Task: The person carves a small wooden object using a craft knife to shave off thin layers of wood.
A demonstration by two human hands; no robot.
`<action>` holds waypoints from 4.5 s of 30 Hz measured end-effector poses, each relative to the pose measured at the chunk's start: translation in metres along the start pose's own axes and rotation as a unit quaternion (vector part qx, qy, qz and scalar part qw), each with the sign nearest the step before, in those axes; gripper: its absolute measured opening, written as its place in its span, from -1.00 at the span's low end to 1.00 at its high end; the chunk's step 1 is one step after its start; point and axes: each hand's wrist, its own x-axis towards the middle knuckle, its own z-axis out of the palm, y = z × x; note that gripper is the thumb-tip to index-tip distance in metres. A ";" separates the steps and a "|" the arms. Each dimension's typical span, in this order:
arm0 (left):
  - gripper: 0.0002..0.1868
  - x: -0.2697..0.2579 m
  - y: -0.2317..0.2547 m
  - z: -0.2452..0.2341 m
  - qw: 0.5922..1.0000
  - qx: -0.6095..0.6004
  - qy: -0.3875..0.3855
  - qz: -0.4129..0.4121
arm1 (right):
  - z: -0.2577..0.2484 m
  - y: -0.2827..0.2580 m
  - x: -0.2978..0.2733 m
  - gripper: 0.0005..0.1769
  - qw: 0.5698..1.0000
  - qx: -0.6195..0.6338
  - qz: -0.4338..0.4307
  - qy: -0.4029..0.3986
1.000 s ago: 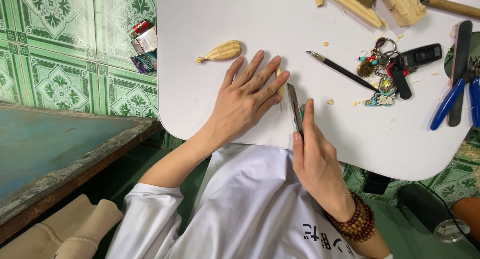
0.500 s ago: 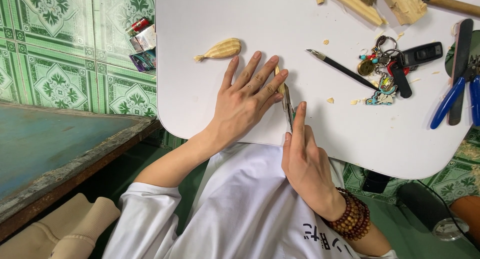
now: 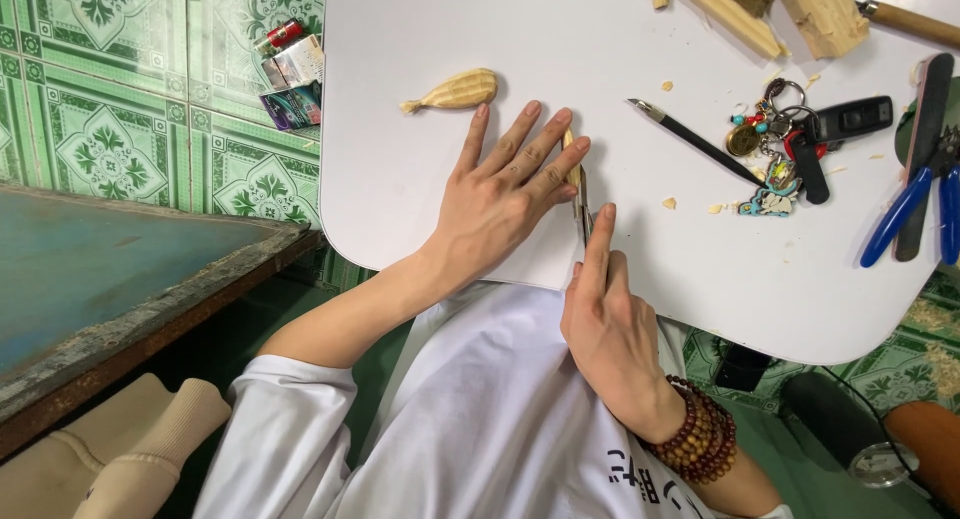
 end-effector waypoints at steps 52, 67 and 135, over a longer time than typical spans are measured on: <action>-0.50 -0.013 -0.003 -0.007 0.997 -0.033 0.047 0.045 | 0.003 0.024 -0.025 -0.31 0.993 0.116 0.005 -0.017; -0.69 0.035 -0.022 -0.047 0.960 -0.188 -0.151 0.140 | -0.037 0.095 -0.003 -0.63 0.991 -0.092 -0.081 -0.049; -0.74 -0.005 0.021 -0.021 0.993 -0.014 0.095 -0.064 | -0.013 -0.003 0.017 -0.35 0.979 0.194 0.030 -0.061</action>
